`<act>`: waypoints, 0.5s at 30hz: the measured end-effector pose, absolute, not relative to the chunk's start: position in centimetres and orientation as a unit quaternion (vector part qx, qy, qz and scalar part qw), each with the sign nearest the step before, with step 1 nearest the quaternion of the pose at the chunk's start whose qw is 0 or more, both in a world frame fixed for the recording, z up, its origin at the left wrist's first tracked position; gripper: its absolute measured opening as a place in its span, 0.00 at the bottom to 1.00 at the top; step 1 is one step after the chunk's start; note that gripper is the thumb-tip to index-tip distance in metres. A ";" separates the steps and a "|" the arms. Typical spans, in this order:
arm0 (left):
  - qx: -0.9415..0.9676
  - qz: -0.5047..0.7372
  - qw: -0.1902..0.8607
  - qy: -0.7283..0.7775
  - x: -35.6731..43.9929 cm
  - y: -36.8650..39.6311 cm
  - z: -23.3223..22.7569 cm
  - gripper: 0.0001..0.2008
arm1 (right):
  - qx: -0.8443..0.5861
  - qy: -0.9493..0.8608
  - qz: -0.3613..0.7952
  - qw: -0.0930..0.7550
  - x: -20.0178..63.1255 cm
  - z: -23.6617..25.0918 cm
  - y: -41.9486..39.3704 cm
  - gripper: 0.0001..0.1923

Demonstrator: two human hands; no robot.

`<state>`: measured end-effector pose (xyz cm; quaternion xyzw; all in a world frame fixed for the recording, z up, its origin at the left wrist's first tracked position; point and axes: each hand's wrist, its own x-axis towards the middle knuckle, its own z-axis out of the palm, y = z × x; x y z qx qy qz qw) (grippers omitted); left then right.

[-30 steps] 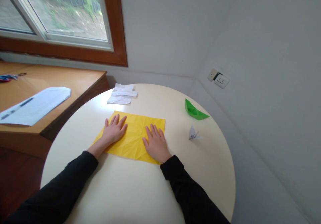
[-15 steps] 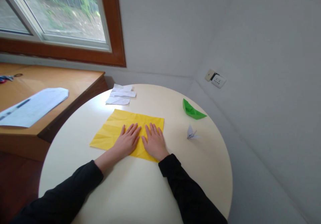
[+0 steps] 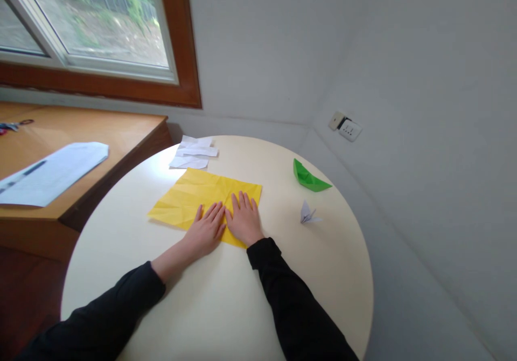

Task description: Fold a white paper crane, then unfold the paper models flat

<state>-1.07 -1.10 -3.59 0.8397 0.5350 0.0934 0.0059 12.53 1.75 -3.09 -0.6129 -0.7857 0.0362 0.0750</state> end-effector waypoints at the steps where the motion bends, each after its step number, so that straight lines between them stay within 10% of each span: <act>1: 0.839 0.092 0.010 0.536 -1.1 -1.1 -3.6 0.25 | -0.613 -0.785 0.036 0.076 12.5 -3.1 1.8 0.28; 15: 0.844 0.089 0.000 0.528 -1.8 -1.7 -3.3 0.24 | -0.613 -0.786 0.030 0.071 12.6 -3.2 1.8 0.29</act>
